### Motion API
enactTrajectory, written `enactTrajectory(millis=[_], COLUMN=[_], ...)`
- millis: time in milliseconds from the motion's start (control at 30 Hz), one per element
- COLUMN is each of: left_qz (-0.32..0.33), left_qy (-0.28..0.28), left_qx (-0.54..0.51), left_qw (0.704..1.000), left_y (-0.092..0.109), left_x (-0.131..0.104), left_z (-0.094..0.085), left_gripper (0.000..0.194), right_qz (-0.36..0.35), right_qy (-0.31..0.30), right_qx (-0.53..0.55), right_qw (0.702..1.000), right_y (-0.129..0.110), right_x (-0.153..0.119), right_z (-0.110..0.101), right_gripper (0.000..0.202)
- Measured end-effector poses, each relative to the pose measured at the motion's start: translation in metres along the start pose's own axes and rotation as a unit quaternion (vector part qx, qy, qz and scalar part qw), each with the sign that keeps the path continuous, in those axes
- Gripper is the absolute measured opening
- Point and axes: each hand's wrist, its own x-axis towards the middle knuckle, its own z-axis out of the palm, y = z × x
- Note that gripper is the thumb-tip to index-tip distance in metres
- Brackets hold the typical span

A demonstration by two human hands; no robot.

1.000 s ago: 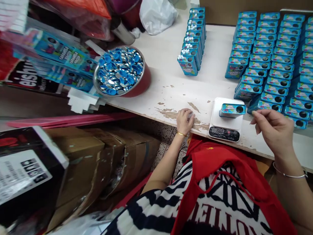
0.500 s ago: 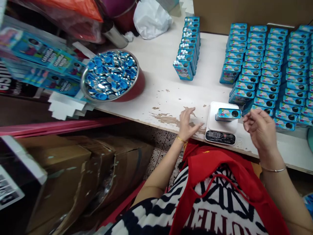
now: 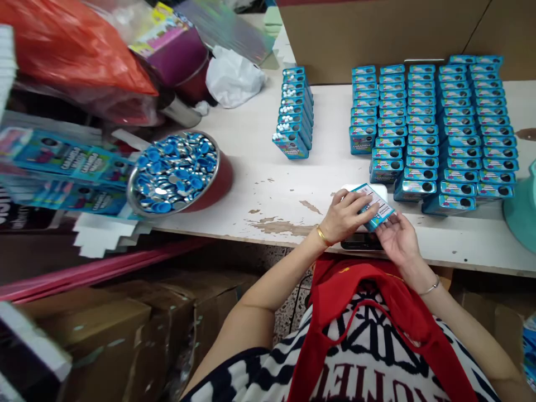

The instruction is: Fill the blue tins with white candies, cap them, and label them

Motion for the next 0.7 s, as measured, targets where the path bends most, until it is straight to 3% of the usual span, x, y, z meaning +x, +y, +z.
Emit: enactTrajectory(millis=[133, 300, 433, 567, 700], left_qz=[-0.014, -0.018, -0.065, -0.131, -0.186], left_qy=[0.002, 0.048, 0.062, 0.077, 0.106], left_qx=[0.031, 0.064, 0.050, -0.024, -0.186], left_qw=[0.999, 0.997, 0.995, 0.988, 0.959], left_y=[-0.001, -0.005, -0.002, -0.001, -0.008], left_x=[-0.008, -0.018, -0.022, -0.015, -0.007], left_z=[0.000, 0.008, 0.008, 0.011, 0.027], left_gripper=[0.029, 0.030, 0.032, 0.033, 0.034], right_qz=[-0.001, 0.003, 0.012, -0.006, -0.033], right_qy=[0.001, -0.009, -0.028, -0.014, 0.000], right_qx=[0.010, 0.033, 0.033, 0.021, -0.022], right_qw=[1.000, 0.999, 0.999, 1.000, 0.999], right_y=[0.005, 0.005, 0.003, -0.002, -0.015], right_x=[0.005, 0.003, 0.002, 0.003, 0.005], right_z=[0.001, 0.005, 0.006, -0.003, -0.021], right_gripper=[0.016, 0.015, 0.012, 0.012, 0.011])
